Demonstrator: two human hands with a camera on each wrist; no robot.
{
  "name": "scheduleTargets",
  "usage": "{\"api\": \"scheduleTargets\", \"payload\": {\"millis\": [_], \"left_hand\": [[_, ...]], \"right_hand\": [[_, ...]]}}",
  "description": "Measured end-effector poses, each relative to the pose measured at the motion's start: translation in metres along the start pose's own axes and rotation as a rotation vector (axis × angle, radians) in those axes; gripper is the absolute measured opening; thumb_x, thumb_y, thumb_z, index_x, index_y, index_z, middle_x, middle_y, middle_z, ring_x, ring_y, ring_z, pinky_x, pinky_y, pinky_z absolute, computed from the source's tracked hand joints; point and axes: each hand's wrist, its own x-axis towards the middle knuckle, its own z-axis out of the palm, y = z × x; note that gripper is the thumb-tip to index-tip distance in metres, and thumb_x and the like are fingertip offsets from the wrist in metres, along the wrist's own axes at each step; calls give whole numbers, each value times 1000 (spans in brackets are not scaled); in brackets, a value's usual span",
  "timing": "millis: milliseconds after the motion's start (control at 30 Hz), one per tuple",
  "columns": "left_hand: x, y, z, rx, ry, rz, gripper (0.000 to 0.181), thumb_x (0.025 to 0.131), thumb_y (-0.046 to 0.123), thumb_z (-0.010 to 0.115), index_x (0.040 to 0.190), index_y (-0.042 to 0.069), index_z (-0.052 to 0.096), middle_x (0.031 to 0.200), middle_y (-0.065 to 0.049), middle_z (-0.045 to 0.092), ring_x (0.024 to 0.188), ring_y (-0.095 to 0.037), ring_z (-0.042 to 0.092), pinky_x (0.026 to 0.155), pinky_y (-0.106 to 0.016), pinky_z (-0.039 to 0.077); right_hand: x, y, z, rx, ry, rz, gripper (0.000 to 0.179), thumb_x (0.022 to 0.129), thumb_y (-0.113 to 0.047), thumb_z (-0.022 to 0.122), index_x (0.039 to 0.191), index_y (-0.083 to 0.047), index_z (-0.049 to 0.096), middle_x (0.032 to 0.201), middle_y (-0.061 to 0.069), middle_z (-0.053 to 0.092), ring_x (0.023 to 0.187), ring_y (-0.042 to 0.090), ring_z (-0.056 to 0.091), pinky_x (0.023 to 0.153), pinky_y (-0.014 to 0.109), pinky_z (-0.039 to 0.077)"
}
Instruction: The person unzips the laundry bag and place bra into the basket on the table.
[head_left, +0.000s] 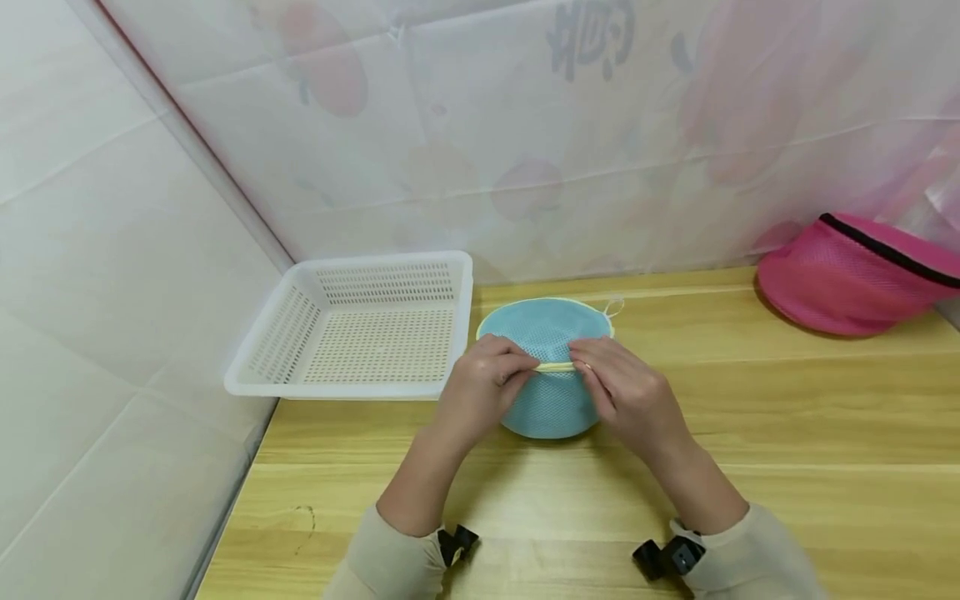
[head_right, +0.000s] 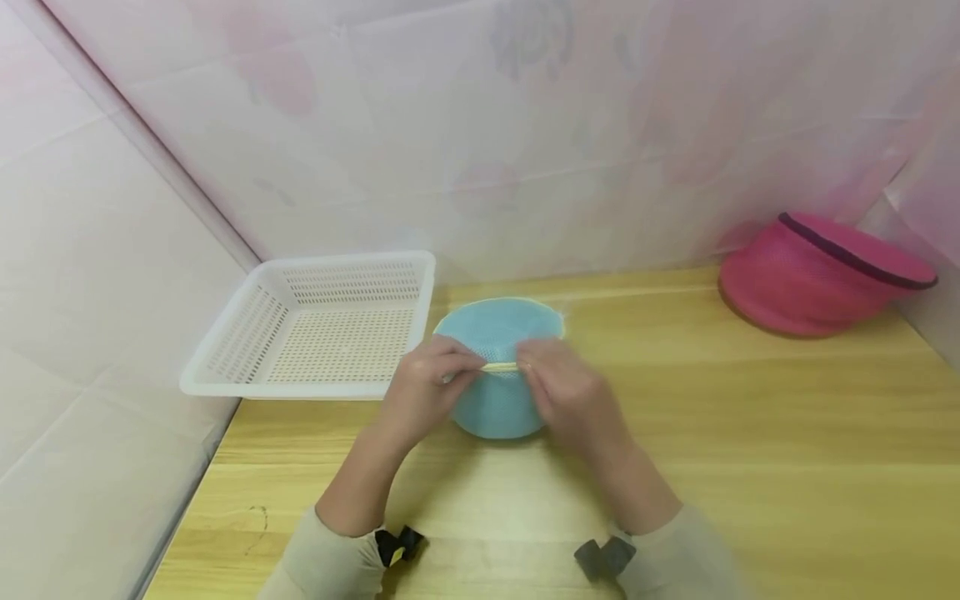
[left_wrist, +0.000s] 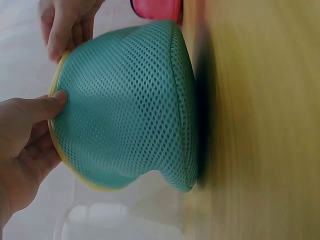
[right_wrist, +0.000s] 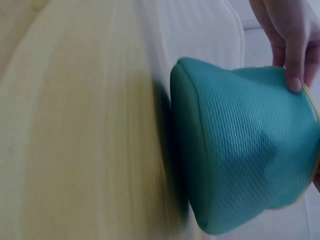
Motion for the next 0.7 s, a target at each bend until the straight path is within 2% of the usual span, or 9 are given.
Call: {"api": "scheduleTargets", "payload": {"millis": [233,367,467,600,700], "left_hand": [[-2,-10,-10,-59,11,-106,12,82,1,84,92,6,82,94,-3,75,93,-19,70,82,-22,59],[-1,-12,-10,-55,1,-119,13,81,0,85,92,6,82,92,-3,74,91,-19,68,79,-21,58],[0,-8,-9,-20,-27,-65,15,80,0,85,93,6,82,94,-3,74,92,-19,68,81,-24,59],[1,2,-3,27,-63,59,18,81,11,88,98,7,81,98,-3,74,95,-19,67,85,-23,58],[1,10,4,44,-78,128,16,85,17,85,97,8,81,96,-1,74,93,-16,67,85,-20,56]], "right_hand": [[-2,8,-6,-19,-7,39,47,111,-29,44,110,6,75,110,18,77,103,37,74,119,19,35],[-3,9,-7,-29,17,50,46,111,-29,45,110,6,75,111,18,77,104,36,74,119,19,35],[-4,6,-5,-29,35,35,44,111,-28,47,110,4,76,110,16,77,104,34,74,116,21,40],[-5,-1,1,-16,32,-19,40,110,-26,48,110,3,76,109,14,78,102,32,75,111,28,48],[-4,-7,4,0,14,-52,39,110,-25,48,110,4,76,109,15,77,102,32,74,112,30,48]]}}
